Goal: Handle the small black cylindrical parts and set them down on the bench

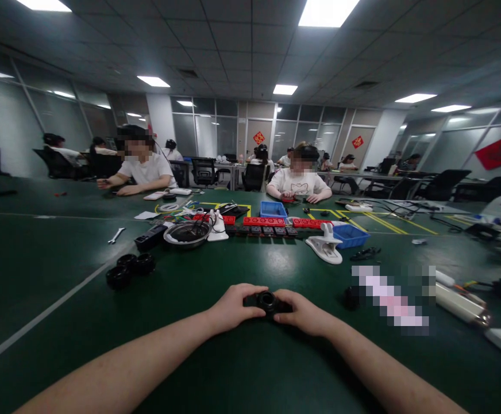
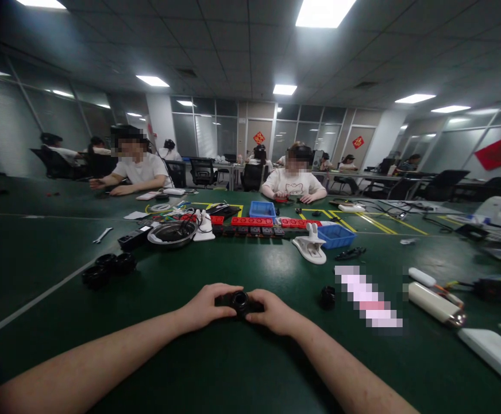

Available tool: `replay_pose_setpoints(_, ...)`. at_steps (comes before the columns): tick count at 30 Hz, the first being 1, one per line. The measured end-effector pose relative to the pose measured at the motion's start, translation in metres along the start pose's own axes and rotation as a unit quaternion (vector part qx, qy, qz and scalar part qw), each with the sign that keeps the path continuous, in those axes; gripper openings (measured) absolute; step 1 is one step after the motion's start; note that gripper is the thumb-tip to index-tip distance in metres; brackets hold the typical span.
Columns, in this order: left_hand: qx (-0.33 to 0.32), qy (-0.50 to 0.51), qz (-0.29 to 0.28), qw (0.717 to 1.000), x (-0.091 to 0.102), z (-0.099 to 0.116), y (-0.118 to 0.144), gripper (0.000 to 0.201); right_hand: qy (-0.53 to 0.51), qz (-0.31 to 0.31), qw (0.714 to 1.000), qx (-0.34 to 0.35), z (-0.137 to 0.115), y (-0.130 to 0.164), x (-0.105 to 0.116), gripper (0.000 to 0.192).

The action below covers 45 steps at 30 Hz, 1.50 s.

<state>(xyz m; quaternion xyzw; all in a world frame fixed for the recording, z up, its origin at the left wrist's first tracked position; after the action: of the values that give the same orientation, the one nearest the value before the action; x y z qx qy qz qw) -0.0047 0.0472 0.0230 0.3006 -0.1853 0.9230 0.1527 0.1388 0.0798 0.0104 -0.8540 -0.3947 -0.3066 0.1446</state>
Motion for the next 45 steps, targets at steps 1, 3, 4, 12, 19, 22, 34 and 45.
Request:
replay_pose_setpoints(1,0.002,0.001,0.001,1.000,0.000,0.000,0.000,0.046,0.001,0.005,1.000,-0.002,0.001,0.000,0.000,0.021)
replay_pose_setpoints(3,0.003,0.004,0.002,1.000,-0.001,0.000,0.000,0.045,0.001,0.014,1.000,-0.012,0.004,-0.001,-0.001,0.022)
replay_pose_setpoints(4,0.003,0.006,0.005,1.000,-0.001,0.000,0.001,0.044,0.001,0.018,1.000,-0.019,0.004,-0.001,-0.001,0.023)
replay_pose_setpoints(12,0.040,-0.027,0.071,0.996,-0.007,0.001,0.004,0.034,0.159,0.127,0.975,-0.087,-0.005,0.000,-0.006,0.031)
replay_pose_setpoints(19,0.075,-0.064,0.114,0.989,-0.008,0.004,0.007,0.028,0.316,0.159,0.928,-0.116,-0.017,0.002,-0.015,0.029)
replay_pose_setpoints(22,0.054,-0.047,0.089,0.993,-0.006,0.004,0.007,0.032,0.286,0.155,0.940,-0.102,-0.018,0.004,-0.011,0.040)
replay_pose_setpoints(34,-0.004,0.001,-0.016,1.000,-0.002,0.009,0.003,0.039,0.037,-0.038,0.998,0.022,-0.007,0.005,0.003,0.036)
replay_pose_setpoints(45,0.018,-0.001,0.004,1.000,-0.006,0.009,0.004,0.034,0.124,0.054,0.990,-0.049,-0.001,0.000,-0.002,0.029)
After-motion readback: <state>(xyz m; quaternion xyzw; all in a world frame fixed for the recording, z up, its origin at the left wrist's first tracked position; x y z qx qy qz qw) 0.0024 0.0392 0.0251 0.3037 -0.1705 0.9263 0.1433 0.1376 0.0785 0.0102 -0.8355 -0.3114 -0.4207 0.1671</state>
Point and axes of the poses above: each hand's wrist, its own y-axis away from the middle knuckle, its own x-axis out of the back of the hand, z = x × y, the point moved 5 cm from there along -y, towards the middle knuckle, and after that the axes turned 3 degrees about -x, right-handed, at the moved point
